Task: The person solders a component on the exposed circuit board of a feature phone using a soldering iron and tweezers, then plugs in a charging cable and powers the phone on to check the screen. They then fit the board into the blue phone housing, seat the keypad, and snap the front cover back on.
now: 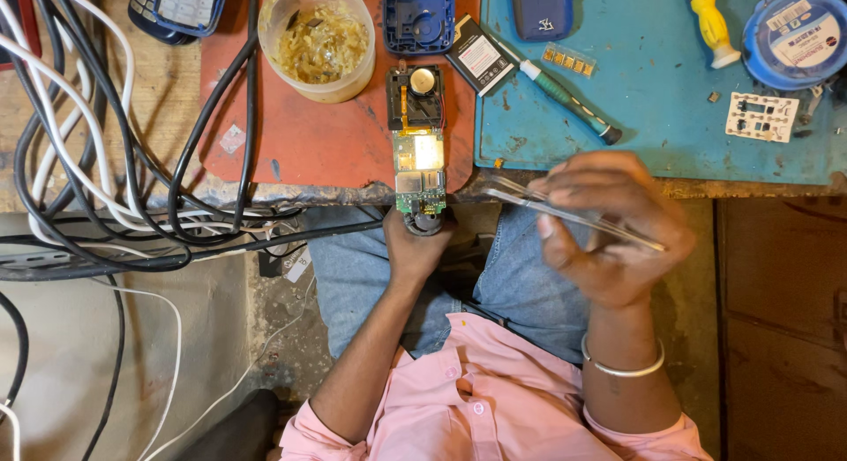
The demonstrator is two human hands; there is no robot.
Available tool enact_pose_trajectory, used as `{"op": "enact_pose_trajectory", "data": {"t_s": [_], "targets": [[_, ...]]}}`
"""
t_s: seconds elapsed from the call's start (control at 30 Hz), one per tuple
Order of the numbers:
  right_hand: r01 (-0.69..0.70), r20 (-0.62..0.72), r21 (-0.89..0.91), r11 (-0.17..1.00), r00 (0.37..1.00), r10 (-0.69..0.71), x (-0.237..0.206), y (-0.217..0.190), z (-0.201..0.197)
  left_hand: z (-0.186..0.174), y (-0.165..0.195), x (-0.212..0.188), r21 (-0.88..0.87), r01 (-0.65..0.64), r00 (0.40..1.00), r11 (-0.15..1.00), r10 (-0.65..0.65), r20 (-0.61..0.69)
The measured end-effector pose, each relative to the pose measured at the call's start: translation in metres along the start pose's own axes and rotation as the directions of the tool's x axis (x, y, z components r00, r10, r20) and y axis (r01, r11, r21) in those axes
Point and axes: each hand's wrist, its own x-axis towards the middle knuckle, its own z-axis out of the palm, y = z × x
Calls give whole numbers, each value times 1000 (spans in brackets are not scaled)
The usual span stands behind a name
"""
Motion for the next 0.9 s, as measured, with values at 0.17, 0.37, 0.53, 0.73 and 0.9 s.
{"op": "enact_pose_trajectory", "data": {"t_s": [0.17, 0.37, 0.53, 0.73, 0.9], "targets": [[119, 152, -42, 992, 982, -111, -10, -2, 19, -2, -4, -1, 18, -100, 995, 995, 100, -19], [166, 191, -85, 982, 970, -148, -11, -2, 24, -4, -6, -2, 36, -124, 992, 992, 125, -26], [162, 180, -71, 984, 973, -147, -13, -2, 25, -6, -5, -4, 7, -84, 996, 996, 84, -2], [53, 125, 37, 998, 990, -57, -17, -1, 21, -6, -5, -3, -82, -96, 995, 992, 95, -10], [83, 149, 1, 997, 985, -82, -17, -1, 22, -6, -3, -4, 5, -44, 999, 999, 44, -4]]}}
